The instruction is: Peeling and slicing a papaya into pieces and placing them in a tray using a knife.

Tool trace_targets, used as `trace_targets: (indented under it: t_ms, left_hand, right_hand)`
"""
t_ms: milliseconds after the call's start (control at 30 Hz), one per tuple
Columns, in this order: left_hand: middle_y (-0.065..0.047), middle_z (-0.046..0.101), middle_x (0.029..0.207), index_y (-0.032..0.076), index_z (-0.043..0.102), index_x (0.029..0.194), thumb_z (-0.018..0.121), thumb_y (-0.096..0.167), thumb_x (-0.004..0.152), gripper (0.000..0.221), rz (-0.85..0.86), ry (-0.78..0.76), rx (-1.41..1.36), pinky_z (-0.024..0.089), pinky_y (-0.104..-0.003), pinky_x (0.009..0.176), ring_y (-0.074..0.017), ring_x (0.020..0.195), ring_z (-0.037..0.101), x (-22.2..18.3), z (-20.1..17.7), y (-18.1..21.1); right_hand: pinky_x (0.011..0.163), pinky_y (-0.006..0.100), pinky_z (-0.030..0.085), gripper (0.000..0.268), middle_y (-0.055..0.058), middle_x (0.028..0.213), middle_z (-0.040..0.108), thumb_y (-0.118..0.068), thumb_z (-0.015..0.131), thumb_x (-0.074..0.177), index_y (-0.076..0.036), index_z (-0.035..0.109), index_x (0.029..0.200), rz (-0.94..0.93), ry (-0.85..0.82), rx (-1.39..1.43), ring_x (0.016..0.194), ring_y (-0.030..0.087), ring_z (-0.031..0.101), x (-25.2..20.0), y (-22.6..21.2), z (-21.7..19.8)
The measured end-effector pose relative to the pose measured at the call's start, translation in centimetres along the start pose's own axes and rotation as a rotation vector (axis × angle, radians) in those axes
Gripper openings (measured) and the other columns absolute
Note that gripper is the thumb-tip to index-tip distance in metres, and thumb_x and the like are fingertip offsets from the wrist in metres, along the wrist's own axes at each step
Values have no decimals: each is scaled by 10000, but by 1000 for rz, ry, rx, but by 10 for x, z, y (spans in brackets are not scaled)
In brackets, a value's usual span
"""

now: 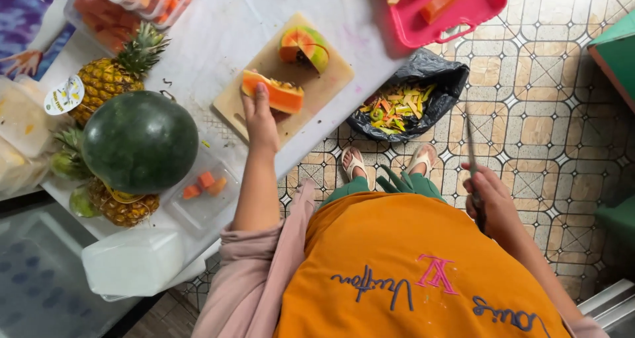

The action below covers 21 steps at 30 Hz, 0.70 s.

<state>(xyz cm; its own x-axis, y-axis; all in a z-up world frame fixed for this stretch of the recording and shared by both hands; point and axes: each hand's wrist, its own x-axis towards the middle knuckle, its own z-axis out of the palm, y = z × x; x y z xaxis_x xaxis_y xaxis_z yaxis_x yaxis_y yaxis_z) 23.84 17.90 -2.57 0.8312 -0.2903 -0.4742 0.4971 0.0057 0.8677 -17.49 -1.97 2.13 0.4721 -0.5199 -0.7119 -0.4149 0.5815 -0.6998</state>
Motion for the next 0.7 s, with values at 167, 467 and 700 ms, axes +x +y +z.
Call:
trace_targets:
  t_ms: [167, 467, 700]
  left_hand:
    - [-242, 394, 1457, 302, 365, 1529, 597, 558, 1015, 619, -21, -239, -60, 473, -519, 991, -401, 1219, 487, -72, 85, 1]
    - [-156, 612, 1180, 235, 586, 1337, 563, 398, 1037, 342, -557, -275, -287, 557, -354, 717, -297, 893, 644, -86, 166, -85]
    - [-174, 693, 1075, 275, 533, 1365, 477, 452, 1066, 351, -463, -331, -51, 564, -396, 543, -322, 780, 704, -107, 196, -86]
  right_hand:
    - [405, 310, 396, 463, 117, 827, 475, -213, 497, 1020, -54, 489, 1455, -248, -178, -174, 418, 194, 471, 13, -10, 19]
    - [784, 489, 487, 545, 188, 1004, 678, -377, 614, 966, -196, 557, 1477, -530, -265, -638, 846, 383, 634, 12, -67, 26]
    - [937, 587, 486, 496, 252, 1045, 684, -386, 576, 1001, -256, 557, 1479, -532, -234, -673, 1025, 498, 657, 15, -72, -9]
